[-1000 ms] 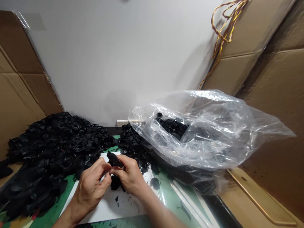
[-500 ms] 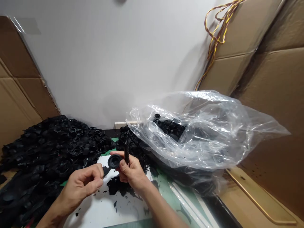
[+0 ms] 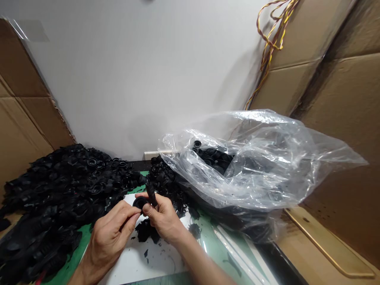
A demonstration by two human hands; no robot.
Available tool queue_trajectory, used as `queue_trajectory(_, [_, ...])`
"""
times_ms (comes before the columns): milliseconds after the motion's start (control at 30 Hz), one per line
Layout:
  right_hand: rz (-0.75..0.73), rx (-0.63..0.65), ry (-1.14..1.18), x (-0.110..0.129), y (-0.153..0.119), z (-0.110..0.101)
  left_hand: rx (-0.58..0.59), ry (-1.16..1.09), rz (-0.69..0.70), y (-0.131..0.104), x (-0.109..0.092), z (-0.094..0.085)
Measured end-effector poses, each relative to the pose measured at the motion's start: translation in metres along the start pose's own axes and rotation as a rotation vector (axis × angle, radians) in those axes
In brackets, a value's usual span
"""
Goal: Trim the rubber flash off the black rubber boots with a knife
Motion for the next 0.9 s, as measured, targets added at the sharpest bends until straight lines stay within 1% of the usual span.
queue_trajectory(100, [-0.077,-0.047,-0.103,0.003,0.001,-0.002,-0.012,0.158,0.117,-0.001,-0.01,0.001])
queue_trajectory(200, [-0.14,-0.096,-0.184,0.007,0.001,-0.002,-0.045,0.331,0.244,0.0,-0.025,0.001])
queue_trajectory(267, [-0.172,-0.133,-0.246,0.012,-0.001,-0.001,-0.072,0.432,0.289,0.0,-0.031,0.001])
queue_trajectory(333, [-0.23,-0.152,-0.317,0.021,-0.005,0.0,-0.089,0.49,0.288,-0.002,-0.031,0.002])
queue_trajectory(400, [-0.318,-0.153,-0.362,0.033,-0.01,0.001,-0.102,0.514,0.234,-0.002,-0.023,0.0])
queue_trajectory(467, [-0.367,-0.156,-0.346,0.04,-0.013,-0.003,-0.123,0.51,0.102,0.0,-0.005,-0.008])
queue_trajectory(533, [-0.312,-0.14,-0.258,0.037,-0.01,-0.009,-0.124,0.422,-0.106,0.001,0.019,-0.018])
queue_trajectory(567, [-0.252,-0.115,-0.195,0.032,-0.007,-0.01,-0.081,0.323,-0.209,0.001,0.03,-0.018])
queue_trajectory(600, [-0.188,-0.078,-0.127,0.027,-0.005,-0.01,-0.012,0.203,-0.293,0.001,0.038,-0.015])
queue_trajectory(633, [-0.129,-0.038,-0.06,0.021,-0.003,-0.009,0.067,0.077,-0.354,0.0,0.042,-0.01])
queue_trajectory(667, [-0.084,-0.003,0.0,0.018,-0.001,-0.008,0.134,-0.037,-0.386,0.0,0.042,-0.005])
queue_trajectory(700, [-0.055,0.024,0.05,0.015,0.0,-0.006,0.175,-0.127,-0.397,0.0,0.039,-0.002])
queue_trajectory(733, [-0.039,0.042,0.087,0.015,0.001,-0.005,0.187,-0.193,-0.394,0.0,0.036,-0.001])
queue_trajectory(800, [-0.027,0.064,0.134,0.015,0.002,-0.004,0.134,-0.256,-0.378,0.002,0.031,-0.004])
queue_trajectory(900, [-0.018,0.08,0.15,0.015,0.002,-0.002,0.042,-0.265,-0.317,0.003,0.024,-0.008])
Point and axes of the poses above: each hand's wrist, its own y-axis towards the middle knuckle, its own z-axis out of the palm, x = y × z, the point moved 9 cm from there along y, towards the middle knuckle, and after that the axes turned 11 degrees about -x, right-handed, at the moved point
